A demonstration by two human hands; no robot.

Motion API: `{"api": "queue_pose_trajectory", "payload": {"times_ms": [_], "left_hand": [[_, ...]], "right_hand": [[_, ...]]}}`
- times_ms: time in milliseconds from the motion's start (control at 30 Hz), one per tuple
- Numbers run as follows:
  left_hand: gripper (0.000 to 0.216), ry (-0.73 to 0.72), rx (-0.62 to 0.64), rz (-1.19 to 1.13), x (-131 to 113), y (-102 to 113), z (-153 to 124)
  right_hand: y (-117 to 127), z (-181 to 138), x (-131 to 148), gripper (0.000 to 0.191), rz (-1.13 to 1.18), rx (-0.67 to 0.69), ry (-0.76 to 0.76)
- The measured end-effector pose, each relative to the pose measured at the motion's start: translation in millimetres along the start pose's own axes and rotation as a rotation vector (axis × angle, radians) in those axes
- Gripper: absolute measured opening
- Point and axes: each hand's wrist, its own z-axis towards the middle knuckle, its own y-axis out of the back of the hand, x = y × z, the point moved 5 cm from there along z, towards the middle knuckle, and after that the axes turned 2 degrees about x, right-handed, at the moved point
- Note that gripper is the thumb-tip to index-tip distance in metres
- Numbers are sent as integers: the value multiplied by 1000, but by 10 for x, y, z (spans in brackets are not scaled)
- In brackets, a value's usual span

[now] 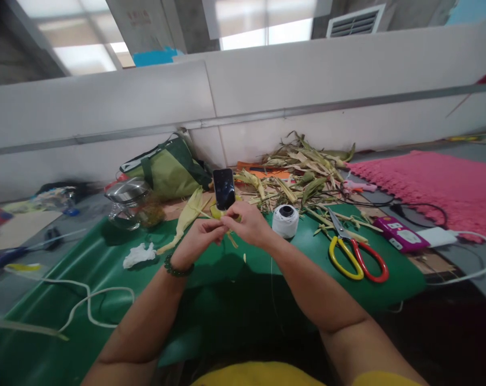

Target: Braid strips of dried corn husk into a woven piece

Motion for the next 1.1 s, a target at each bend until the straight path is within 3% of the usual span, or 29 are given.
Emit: {"api": "queue_pose_trajectory", "payload": {"times_ms": [200, 267, 333, 367, 467, 533, 600, 667, 733, 800, 933, 1000, 1100], "left_hand": [[23, -57, 45, 87, -57, -110, -35], [21, -49, 112, 142, -64, -265, -62], [17, -35, 262, 208, -52, -443, -90], [19, -34, 268, 237, -47, -466, -90], [20, -24, 155, 288, -21, -286, -36], [13, -39, -63, 230, -19, 6, 18], [27, -50, -266, 77, -6, 259, 40], [43, -40, -229, -101, 21, 285, 61], [45, -44, -161, -163, 20, 182, 60], [50, -48, -175, -190, 14, 67, 44], [35, -102, -263, -217, -13, -18, 29], [29, -142, -320, -151, -31, 32, 27], [28, -155, -337, -78, -32, 105, 44]], "right_hand": [[-4, 11, 15, 21, 119, -73, -27], [106, 30, -50, 25, 200, -165, -98], [266, 42, -127, 30, 254, -286, -157], [345, 46, -153, 31, 258, -339, -166], [473, 46, -178, 32, 252, -412, -171], [448, 36, -163, 33, 264, -415, -176], [363, 17, -138, 32, 283, -424, -192], [260, -8, -114, 29, 307, -452, -215], [154, -30, -97, 27, 346, -467, -241], [64, -45, -90, 27, 408, -462, -267], [-29, -53, -106, 27, 507, -436, -295], [-60, -36, -132, 27, 535, -378, -304], [-134, 10, -190, 28, 557, -184, -335]]}}
